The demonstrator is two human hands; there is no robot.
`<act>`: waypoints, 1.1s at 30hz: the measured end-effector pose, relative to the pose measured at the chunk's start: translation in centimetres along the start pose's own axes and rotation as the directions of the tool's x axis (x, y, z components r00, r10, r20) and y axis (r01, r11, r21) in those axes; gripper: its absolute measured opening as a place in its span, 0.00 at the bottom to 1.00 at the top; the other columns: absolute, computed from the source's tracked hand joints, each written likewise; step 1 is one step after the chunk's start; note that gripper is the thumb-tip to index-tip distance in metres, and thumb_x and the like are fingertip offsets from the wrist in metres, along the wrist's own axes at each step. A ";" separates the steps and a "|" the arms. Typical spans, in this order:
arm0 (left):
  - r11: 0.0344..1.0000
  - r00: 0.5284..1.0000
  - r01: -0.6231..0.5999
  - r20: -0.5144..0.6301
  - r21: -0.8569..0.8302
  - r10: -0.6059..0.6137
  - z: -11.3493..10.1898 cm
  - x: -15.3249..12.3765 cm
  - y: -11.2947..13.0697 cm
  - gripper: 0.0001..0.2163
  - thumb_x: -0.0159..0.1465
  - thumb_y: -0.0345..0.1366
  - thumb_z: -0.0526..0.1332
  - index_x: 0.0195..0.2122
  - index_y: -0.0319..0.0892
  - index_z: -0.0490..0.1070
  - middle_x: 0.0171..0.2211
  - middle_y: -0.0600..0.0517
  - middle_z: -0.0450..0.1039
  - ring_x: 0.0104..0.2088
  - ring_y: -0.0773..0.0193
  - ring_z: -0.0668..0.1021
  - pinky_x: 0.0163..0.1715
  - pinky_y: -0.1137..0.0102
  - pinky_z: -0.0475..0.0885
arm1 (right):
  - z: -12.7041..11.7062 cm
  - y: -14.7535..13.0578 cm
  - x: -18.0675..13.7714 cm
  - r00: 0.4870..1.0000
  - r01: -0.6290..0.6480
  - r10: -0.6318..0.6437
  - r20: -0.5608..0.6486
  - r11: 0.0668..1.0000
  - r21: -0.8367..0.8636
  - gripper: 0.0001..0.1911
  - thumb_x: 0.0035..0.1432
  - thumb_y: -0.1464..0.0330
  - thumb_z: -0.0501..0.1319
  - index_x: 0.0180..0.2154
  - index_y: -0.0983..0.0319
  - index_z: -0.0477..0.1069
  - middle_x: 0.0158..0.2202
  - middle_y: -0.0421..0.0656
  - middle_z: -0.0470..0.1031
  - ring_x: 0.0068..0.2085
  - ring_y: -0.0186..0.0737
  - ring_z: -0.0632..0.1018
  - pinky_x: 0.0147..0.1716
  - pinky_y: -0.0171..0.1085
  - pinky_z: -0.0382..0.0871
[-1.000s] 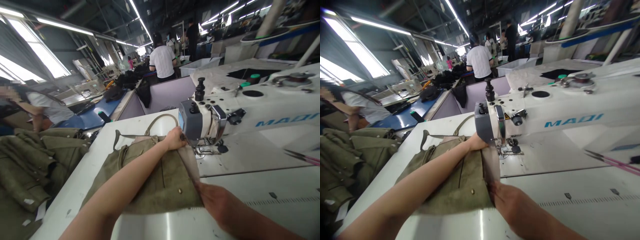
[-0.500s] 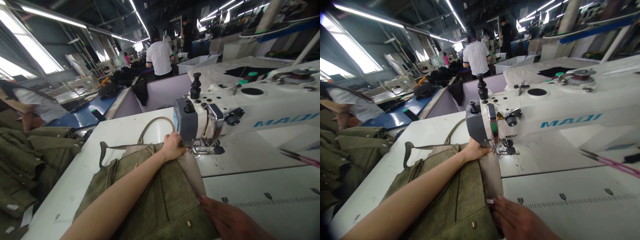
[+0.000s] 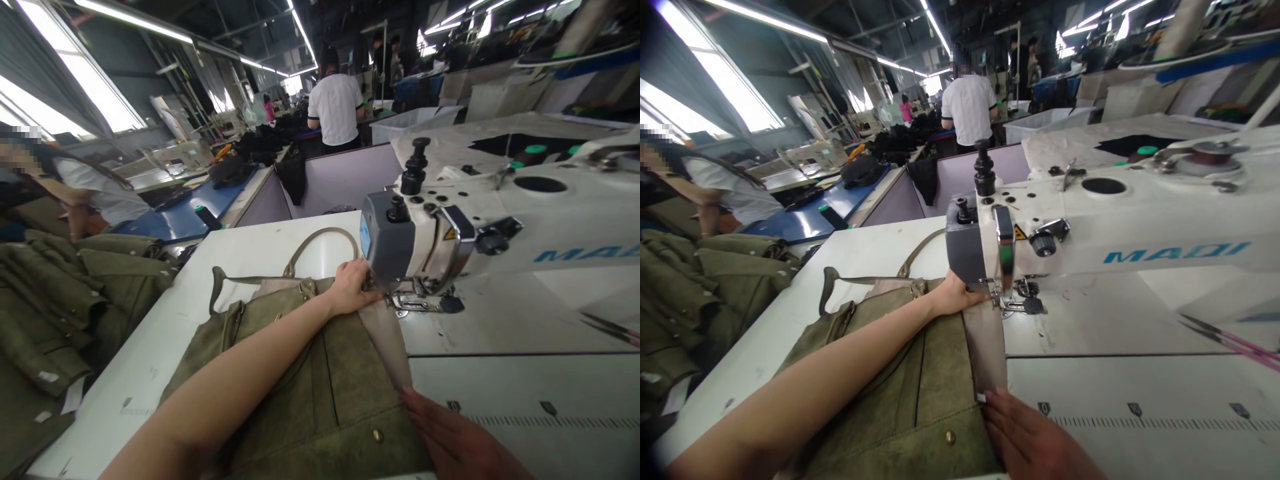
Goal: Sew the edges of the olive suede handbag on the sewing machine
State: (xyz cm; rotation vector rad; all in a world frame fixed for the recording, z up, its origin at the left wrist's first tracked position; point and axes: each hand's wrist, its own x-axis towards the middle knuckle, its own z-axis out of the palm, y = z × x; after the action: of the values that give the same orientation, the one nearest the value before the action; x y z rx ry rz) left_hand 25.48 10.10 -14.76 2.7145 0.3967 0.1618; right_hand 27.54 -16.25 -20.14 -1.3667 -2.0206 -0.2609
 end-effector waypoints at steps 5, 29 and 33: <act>0.993 0.994 0.025 -0.105 0.118 -0.013 -2.4 -4.7 2.1 0.30 0.54 0.31 0.69 0.57 0.39 0.61 0.57 0.39 0.60 0.60 0.43 0.61 0.63 0.47 0.52 | -1.5 -1.1 1.1 0.989 -0.138 0.138 0.043 0.990 -0.008 0.20 0.64 0.77 0.49 0.56 0.71 0.68 0.54 0.52 0.73 0.59 0.41 0.70 0.60 0.35 0.62; 0.925 0.865 -0.375 0.381 0.058 0.327 -2.6 -13.5 6.4 0.20 0.73 0.41 0.45 0.63 0.44 0.58 0.64 0.51 0.59 0.62 0.57 0.62 0.63 0.57 0.46 | -4.0 -3.5 1.2 0.951 -0.261 0.170 0.260 0.890 0.375 0.16 0.70 0.74 0.49 0.55 0.68 0.68 0.55 0.53 0.72 0.58 0.42 0.71 0.61 0.38 0.63; 0.924 0.875 -0.378 0.349 0.055 0.337 -2.7 -12.8 5.9 0.17 0.70 0.36 0.47 0.59 0.46 0.63 0.63 0.52 0.61 0.58 0.58 0.65 0.62 0.56 0.50 | -4.3 -2.3 1.6 0.942 -0.252 0.121 0.315 0.872 0.420 0.19 0.69 0.75 0.46 0.56 0.68 0.66 0.54 0.54 0.72 0.58 0.42 0.71 0.61 0.39 0.63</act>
State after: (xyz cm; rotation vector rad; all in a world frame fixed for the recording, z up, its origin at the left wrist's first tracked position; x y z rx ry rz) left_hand 14.35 2.09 -10.72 2.8368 -0.2070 -0.2314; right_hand 26.94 -18.20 -15.47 -1.3304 -1.9768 0.4982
